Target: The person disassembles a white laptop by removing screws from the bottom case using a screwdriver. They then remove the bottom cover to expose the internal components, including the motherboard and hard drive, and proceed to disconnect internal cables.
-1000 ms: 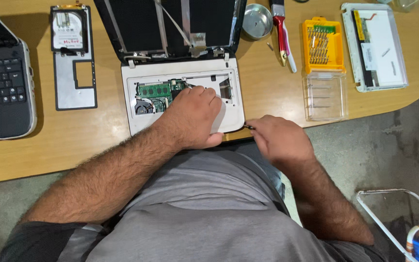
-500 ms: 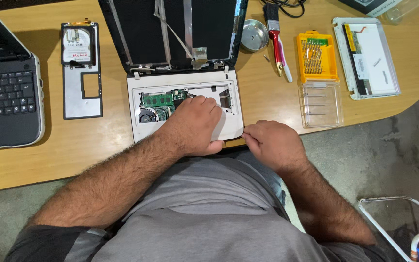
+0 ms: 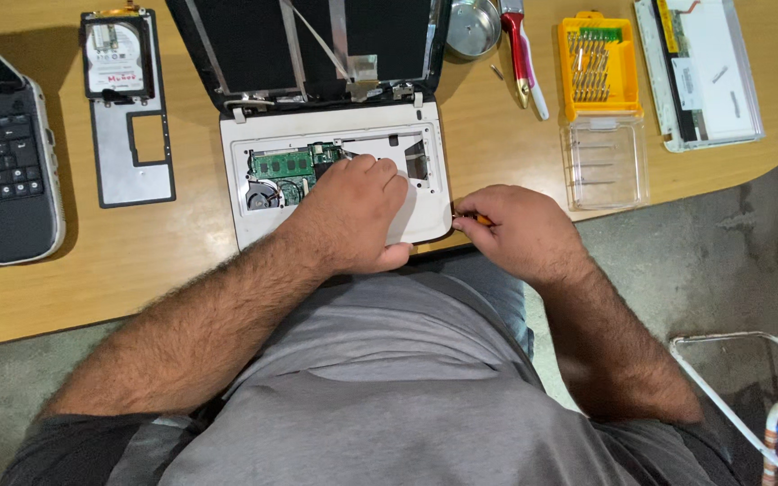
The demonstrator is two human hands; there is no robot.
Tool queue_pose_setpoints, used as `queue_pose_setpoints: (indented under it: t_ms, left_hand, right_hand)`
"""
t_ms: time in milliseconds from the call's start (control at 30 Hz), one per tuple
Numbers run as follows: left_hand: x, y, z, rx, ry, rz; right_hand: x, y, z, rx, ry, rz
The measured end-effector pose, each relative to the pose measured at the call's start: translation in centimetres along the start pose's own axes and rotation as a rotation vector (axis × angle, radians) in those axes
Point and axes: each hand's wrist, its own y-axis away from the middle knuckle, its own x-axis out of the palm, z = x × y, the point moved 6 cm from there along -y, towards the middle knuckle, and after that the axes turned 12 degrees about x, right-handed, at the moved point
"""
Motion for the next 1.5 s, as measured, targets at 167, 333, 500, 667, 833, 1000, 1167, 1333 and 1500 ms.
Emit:
queue_pose_setpoints:
  t_ms: [167,333,500,667,833,1000,1167,1333,1500]
  left_hand:
    - [0.3,0.0,0.0,0.0,0.014,0.001]
    - [0.1,-0.1,-0.3,0.022,-0.022,-0.024]
    - [0.0,-0.2,-0.2,0.016,-0.006,0.0]
    - [0.3,-0.1,-0.4,0.022,-0.032,-0.01]
    - [0.0,-0.2,-0.4,0.008,-0.011,-0.014]
    - [-0.1,-0.2,-0.5,-0.006,-0.011,0.018]
    - [0.2,-0.2,-0.4,-0.014,0.014,0.041]
    - [-0.5,-0.4,-0.6,-0.004,0.011,0.049]
    - [-0.1,-0.4,-0.3,-0.024,0.028,0.074]
  right_hand:
    - [0.4,-0.2,-1.1,-0.016,-0.005,-0.011]
    - [0.0,-0.4,-1.0,-0.067,0.068,-0.06]
    - [-0.6,-1.0,0.1,-0.08,0.105,-0.094]
    - [-1.0,-1.4,0.7,-0.091,0.156,-0.149]
    - [-1.5,-1.5,1.4,-0.103,0.207,-0.172]
    - [-1.1,-1.6,1.4,-0.171,0.347,-0.294]
    - [-1.6,-1.8,2.3,-0.203,0.421,-0.323]
    - [-2.3,-2.4,3.1,-0.172,0.504,-0.285]
    - [-3.6,-3.4,4.4,-0.103,0.516,-0.165]
